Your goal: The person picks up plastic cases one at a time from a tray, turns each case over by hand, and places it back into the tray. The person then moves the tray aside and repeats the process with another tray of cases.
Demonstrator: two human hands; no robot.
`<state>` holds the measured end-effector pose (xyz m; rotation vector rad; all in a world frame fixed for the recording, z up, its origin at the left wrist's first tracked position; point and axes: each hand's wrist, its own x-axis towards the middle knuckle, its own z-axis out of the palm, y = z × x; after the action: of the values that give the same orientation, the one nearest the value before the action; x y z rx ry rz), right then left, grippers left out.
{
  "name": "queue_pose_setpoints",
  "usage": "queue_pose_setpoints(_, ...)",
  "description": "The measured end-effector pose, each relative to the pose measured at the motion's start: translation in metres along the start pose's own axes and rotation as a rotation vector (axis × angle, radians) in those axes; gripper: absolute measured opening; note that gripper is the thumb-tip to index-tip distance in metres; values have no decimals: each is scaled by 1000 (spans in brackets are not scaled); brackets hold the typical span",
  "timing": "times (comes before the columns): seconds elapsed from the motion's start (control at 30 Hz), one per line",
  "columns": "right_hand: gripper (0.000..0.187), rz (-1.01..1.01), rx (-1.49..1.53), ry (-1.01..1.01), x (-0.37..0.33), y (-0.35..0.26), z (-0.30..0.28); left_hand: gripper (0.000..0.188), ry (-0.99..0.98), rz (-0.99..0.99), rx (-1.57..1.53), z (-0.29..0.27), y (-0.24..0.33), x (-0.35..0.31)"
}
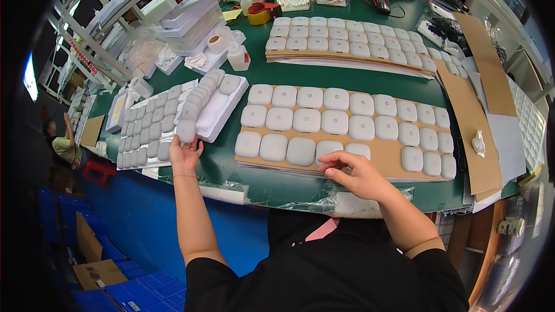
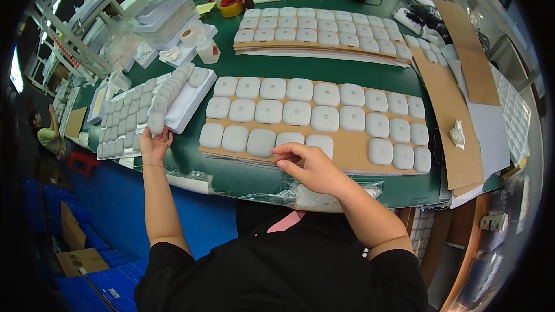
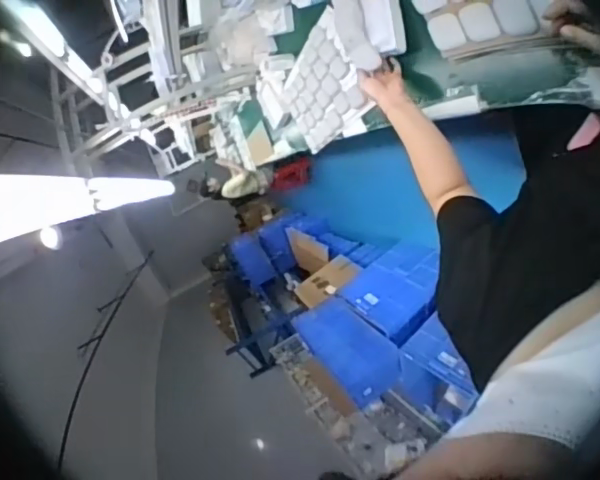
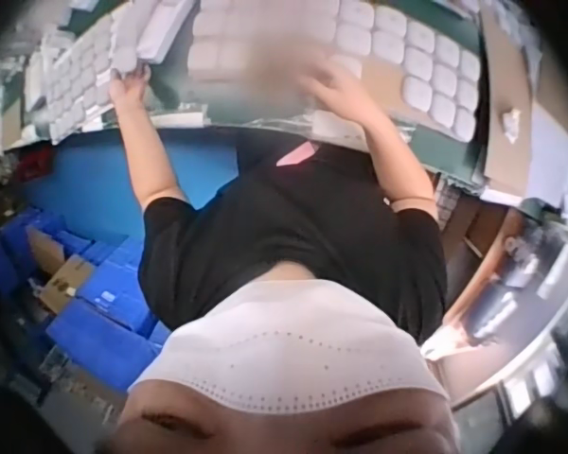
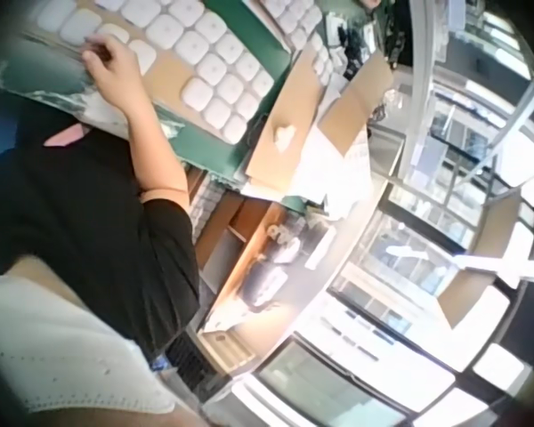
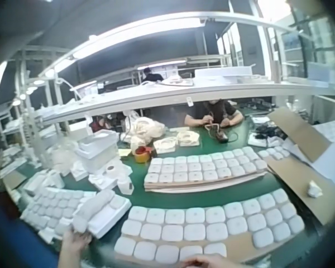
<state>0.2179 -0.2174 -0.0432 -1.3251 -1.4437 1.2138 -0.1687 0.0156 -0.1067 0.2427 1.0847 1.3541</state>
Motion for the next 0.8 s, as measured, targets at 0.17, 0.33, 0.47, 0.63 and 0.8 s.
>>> queue_pose_setpoints(0.17,27,10,3,-6,1,-1,1,36,-86,3,7,21,-21,-19)
queue_pose_setpoints(0.33,28,-3,6,-9,2,2,0,40,-128,-59,63,21,-35,-28)
queue_pose_setpoints(0.47,27,18,20,28,-1,5,-3,39,-96,28,326,7,-23,-33)
queue_pose_setpoints(0.63,27,30,16,3,0,2,-1,42,-115,375,454,-33,44,35)
queue_pose_setpoints(0.8,26,11,9,5,0,3,1,41,137,408,512,-25,63,78)
